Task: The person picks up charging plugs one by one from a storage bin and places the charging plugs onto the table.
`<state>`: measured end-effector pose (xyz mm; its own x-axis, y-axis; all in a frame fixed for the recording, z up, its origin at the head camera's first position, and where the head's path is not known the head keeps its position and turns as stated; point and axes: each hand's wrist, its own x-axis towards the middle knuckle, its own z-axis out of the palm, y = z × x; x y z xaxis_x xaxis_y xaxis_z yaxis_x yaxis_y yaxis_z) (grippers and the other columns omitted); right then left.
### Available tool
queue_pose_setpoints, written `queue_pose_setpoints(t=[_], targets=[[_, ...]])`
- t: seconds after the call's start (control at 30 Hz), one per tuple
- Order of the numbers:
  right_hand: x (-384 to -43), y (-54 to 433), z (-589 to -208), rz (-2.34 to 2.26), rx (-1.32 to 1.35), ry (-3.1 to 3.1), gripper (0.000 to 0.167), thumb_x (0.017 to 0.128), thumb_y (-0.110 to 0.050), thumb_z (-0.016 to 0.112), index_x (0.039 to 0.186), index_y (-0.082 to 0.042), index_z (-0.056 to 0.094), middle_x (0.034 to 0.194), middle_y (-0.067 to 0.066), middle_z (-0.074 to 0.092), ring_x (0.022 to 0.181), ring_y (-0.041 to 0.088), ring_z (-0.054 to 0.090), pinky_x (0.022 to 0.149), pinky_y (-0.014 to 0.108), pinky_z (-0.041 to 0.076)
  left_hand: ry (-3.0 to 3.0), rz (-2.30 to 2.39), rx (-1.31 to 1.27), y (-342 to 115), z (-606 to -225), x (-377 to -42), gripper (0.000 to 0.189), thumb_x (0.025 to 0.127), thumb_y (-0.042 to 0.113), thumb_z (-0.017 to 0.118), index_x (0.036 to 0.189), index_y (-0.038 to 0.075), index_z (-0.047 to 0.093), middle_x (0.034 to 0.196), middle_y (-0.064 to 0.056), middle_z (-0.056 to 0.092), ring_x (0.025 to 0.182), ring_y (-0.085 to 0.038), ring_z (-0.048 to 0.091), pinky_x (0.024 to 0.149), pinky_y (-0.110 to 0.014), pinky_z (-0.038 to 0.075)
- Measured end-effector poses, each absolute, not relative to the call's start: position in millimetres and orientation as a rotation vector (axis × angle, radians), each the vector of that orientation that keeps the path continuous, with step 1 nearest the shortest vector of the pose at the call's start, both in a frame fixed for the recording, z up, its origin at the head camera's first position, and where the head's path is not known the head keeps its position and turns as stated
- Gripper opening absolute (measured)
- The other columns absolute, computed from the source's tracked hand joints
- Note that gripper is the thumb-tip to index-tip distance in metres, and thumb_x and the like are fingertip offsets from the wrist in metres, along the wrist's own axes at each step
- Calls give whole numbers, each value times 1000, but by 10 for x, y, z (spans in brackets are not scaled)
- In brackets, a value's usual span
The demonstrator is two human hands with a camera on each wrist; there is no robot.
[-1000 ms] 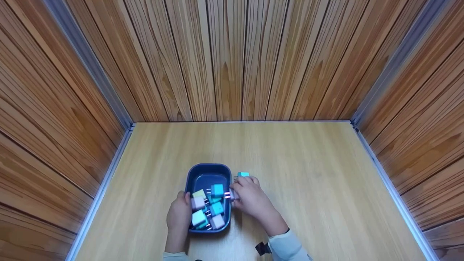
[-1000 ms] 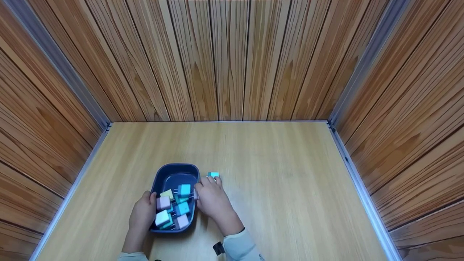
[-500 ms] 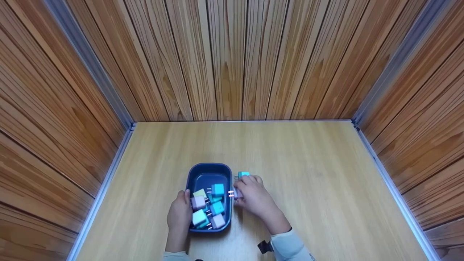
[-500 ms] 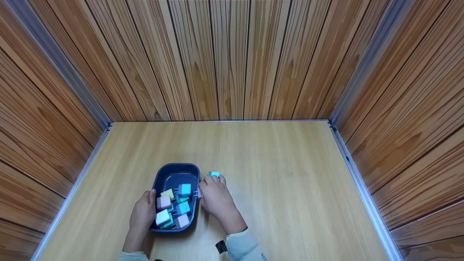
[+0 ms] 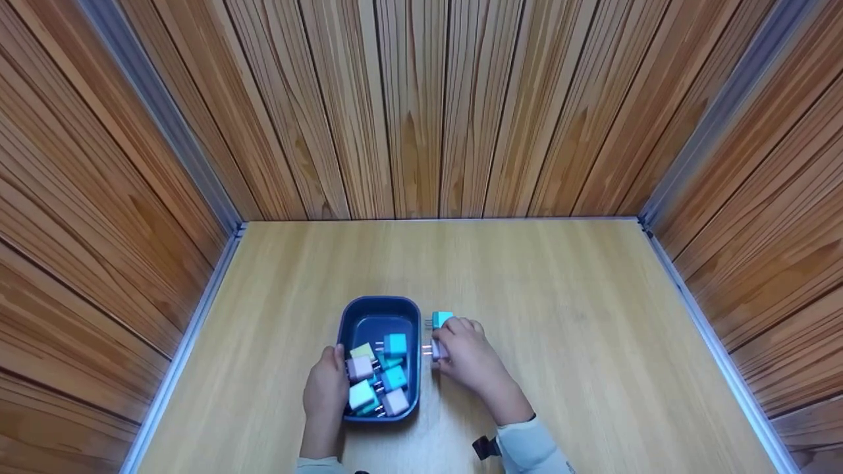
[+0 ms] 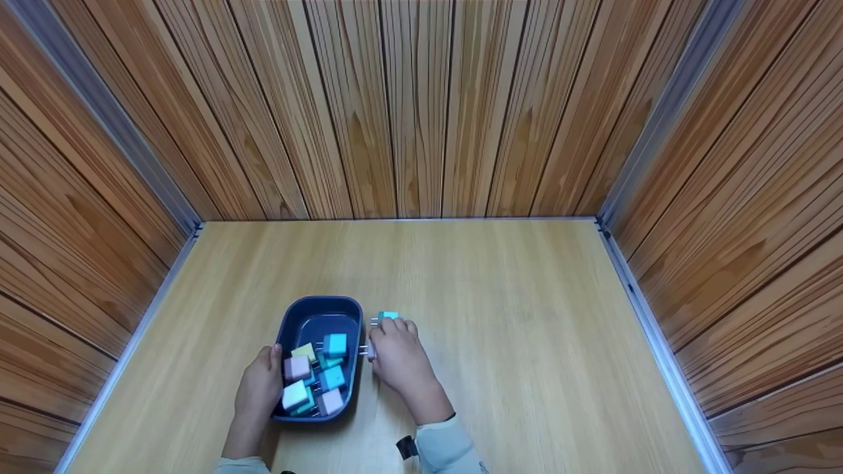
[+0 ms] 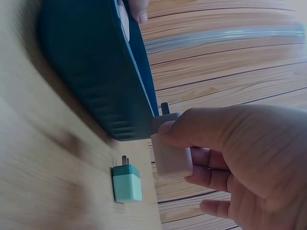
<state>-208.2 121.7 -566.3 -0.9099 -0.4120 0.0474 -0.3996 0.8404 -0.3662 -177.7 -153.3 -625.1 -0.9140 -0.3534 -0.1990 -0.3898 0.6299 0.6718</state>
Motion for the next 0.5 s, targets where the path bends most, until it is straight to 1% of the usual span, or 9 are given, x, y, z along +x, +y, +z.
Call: queue_pose_setpoints(t=[0.07,0.13,0.4,0.5], targets=[[-2090,1225,-5670,-573,-643,2981,48,90,-26,80,133,-13,65,126,0,57,115,19,49,102,40,46,2787,1171,-643,-1538,-6252,-1776,55,110,52,28,119,6,57,82,-8,57,76,-22,57,62,-33,41],[-2101,1234,-5681,-569,-639,2982,47,90,-25,80,133,-13,65,126,0,57,112,17,49,99,38,48,2784,1173,-648,-1539,-6254,-1775,55,110,52,29,120,6,57,83,-8,58,76,-22,58,62,-33,41],[-2155,1266,-5753,-556,-701,3021,40,86,-18,81,123,-8,68,113,0,57,102,17,49,92,37,47,2857,1132,-617,-1529,-6264,-1777,51,111,46,32,121,4,59,81,-8,61,73,-22,57,61,-34,42],[-2165,1266,-5772,-567,-674,3004,41,87,-18,80,125,-9,68,114,-1,56,103,16,48,93,36,47,2845,1146,-624,-1528,-6265,-1777,51,111,47,32,121,4,59,80,-7,61,73,-21,57,61,-33,42]])
